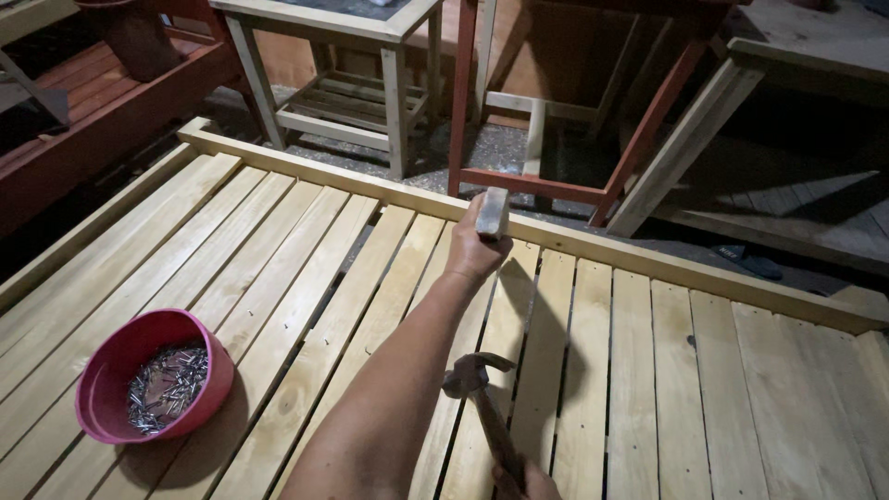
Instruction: The person is assembling a wooden slatted furniture frame. They use a hammer to drive nails into the slats and a small wooden block to tap the slats into alignment. A pink bowl containing nails is placed on the frame.
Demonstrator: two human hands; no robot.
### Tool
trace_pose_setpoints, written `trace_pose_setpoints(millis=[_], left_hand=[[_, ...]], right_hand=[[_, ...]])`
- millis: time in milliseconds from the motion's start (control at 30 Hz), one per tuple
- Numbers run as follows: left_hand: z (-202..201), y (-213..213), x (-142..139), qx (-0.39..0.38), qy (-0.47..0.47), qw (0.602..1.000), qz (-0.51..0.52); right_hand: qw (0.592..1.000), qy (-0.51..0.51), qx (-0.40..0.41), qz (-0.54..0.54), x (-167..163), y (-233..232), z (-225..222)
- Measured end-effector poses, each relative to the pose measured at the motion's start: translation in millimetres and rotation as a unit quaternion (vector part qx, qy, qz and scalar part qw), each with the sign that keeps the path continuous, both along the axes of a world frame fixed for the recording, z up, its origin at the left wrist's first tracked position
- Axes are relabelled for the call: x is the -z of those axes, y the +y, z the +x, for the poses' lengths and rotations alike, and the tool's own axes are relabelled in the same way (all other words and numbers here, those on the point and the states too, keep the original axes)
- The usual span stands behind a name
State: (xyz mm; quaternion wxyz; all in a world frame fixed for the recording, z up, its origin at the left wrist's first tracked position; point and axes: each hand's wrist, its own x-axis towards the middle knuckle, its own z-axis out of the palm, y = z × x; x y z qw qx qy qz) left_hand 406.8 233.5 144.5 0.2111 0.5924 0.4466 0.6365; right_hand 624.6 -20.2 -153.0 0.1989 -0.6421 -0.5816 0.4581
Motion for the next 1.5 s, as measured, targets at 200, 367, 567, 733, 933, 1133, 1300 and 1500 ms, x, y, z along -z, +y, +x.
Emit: trace_pose_setpoints(millis=[200, 367, 567, 733, 933, 1133, 1300, 1500], left_hand=[[-5, -3, 14, 0.002, -0.008, 0.999, -0.046], [2, 7, 15, 0.028, 0.020, 0.996, -0.085], [8, 14, 6, 0.016, 0.051, 0.991, -0.124], [11, 13, 0, 0.025, 0.065, 0.991, -0.115], [12, 9, -14, 0.035, 0.101, 0.982, -0.154], [13, 8, -11, 0.048, 0.093, 0.979, -0.173], [19, 18, -5, 0.031, 0.127, 0.972, -0.196], [16, 16, 5, 0.051, 0.121, 0.969, -0.207]], right_hand=[[0.997, 0.036, -0.068, 0.005, 17, 10, 9], [0.999, -0.031, -0.007, 0.019, -38, 15, 4], [0.980, 0.078, 0.178, 0.053, -223, 40, -8], [0.958, -0.092, 0.149, 0.226, -358, 61, -16], [0.959, -0.137, 0.090, 0.230, -408, 77, -30], [0.940, -0.240, 0.033, 0.241, -436, 88, -25], [0.931, -0.128, 0.036, 0.339, -436, 86, -24], [0.946, -0.223, 0.019, 0.235, -415, 87, -21]])
